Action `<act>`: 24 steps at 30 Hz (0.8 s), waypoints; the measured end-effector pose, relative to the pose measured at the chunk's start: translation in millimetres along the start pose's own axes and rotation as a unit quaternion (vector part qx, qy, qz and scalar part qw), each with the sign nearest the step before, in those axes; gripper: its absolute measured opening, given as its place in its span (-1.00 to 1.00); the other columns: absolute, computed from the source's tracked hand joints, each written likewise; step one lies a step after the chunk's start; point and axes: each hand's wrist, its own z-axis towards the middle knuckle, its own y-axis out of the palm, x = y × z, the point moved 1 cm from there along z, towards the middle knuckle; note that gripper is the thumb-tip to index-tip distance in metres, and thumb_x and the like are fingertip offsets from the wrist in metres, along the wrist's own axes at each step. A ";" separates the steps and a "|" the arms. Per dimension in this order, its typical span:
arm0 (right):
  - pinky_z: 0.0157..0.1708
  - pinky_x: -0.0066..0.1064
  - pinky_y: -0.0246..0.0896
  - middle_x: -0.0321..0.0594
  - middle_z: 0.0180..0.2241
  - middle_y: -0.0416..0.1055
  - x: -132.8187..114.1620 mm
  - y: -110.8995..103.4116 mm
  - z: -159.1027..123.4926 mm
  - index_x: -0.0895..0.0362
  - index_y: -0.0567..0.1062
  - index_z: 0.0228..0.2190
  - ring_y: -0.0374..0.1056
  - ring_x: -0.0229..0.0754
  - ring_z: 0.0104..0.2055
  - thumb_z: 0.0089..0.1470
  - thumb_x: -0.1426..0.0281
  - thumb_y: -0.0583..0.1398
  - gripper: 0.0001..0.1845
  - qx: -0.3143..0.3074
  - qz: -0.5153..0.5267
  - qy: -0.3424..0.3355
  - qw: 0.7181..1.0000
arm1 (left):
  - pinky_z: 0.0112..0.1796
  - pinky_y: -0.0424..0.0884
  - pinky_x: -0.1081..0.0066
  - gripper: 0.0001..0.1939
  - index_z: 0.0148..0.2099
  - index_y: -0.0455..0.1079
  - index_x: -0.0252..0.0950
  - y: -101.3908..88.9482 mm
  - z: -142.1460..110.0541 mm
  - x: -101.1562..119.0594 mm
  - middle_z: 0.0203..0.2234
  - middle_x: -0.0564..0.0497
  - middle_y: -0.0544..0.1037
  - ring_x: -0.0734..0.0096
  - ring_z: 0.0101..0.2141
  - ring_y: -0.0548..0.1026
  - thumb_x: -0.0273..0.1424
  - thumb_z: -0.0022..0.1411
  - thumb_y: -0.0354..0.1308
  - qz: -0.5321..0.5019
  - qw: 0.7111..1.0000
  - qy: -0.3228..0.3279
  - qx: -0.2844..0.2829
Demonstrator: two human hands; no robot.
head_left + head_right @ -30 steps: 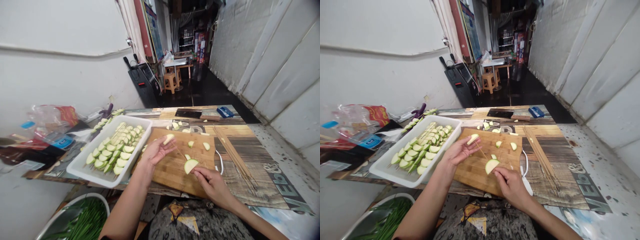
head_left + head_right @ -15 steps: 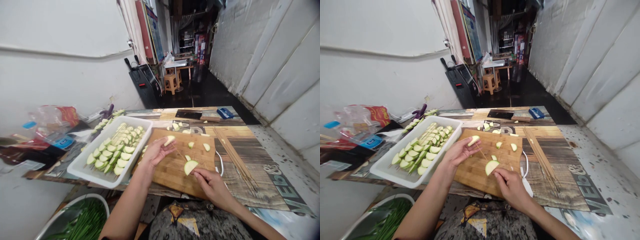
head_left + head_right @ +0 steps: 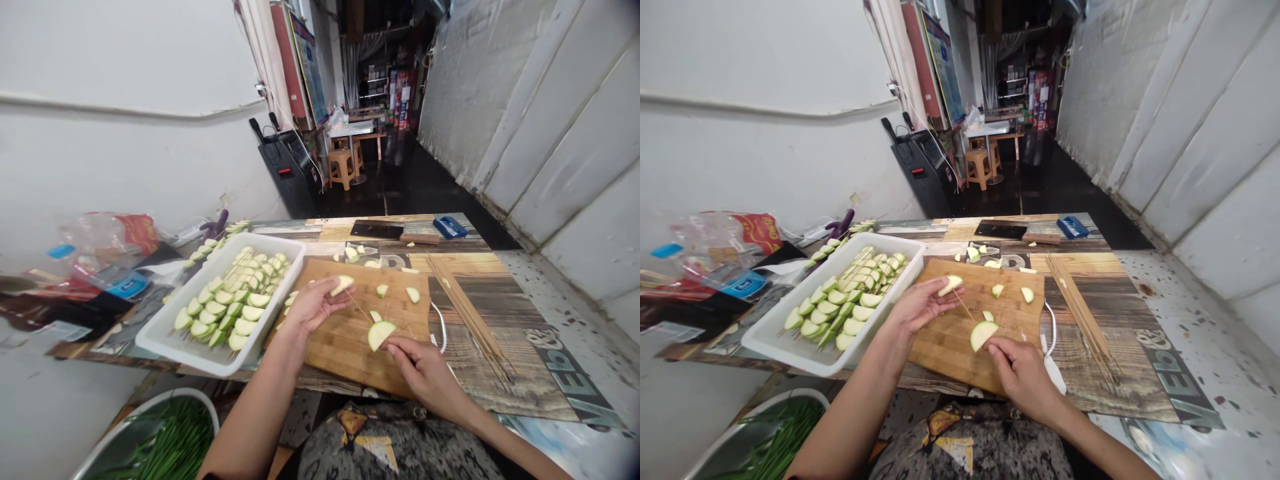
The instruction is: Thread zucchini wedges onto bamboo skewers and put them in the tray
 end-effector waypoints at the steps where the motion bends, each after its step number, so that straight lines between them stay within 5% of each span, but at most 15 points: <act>1: -0.39 -0.48 0.20 -0.25 -0.43 0.47 -0.5 0.1 0.1 0.11 0.47 -0.34 0.38 -0.20 -0.38 0.17 0.30 -0.03 -0.69 -0.003 -0.003 0.001 1.000 | -0.19 0.45 0.14 -0.86 -0.24 0.42 -0.45 0.0 0.3 -0.5 -0.29 -0.22 0.54 0.19 -0.25 0.53 -0.55 0.10 0.10 0.004 1.000 -0.001 -0.003; 7: -0.38 -0.47 0.23 -0.26 -0.51 0.44 -3.5 1.5 3.4 0.13 0.48 -0.38 0.36 -0.19 -0.41 0.17 0.29 -0.04 -0.66 -0.003 -0.011 0.006 1.000 | -0.16 0.42 0.05 -0.89 -0.28 0.42 -0.46 2.1 1.2 -5.1 -0.31 -0.20 0.55 0.11 -0.21 0.51 -0.57 0.09 0.11 -0.005 1.000 -0.008 -0.020; 14: -0.33 -0.46 0.24 -0.24 -0.48 0.44 -1.4 7.3 8.6 0.12 0.49 -0.31 0.36 -0.19 -0.38 0.16 0.32 -0.03 -0.69 0.013 0.015 0.004 1.000 | -0.08 0.39 0.08 -0.88 -0.26 0.37 -0.38 18.4 1.2 -14.5 -0.36 -0.08 0.55 0.29 -0.22 0.51 -0.43 0.20 0.05 -0.184 0.983 0.014 0.001; 24: -0.42 -0.49 0.20 -0.27 -0.49 0.46 -2.1 8.2 6.7 0.11 0.50 -0.30 0.35 -0.22 -0.45 0.15 0.36 -0.01 -0.71 0.018 -0.007 0.010 1.000 | -0.12 0.43 0.19 -0.93 -0.34 0.36 -0.42 26.4 -2.5 -18.4 -0.42 -0.10 0.55 0.31 -0.31 0.53 -0.52 0.16 0.07 -0.129 0.989 0.070 0.029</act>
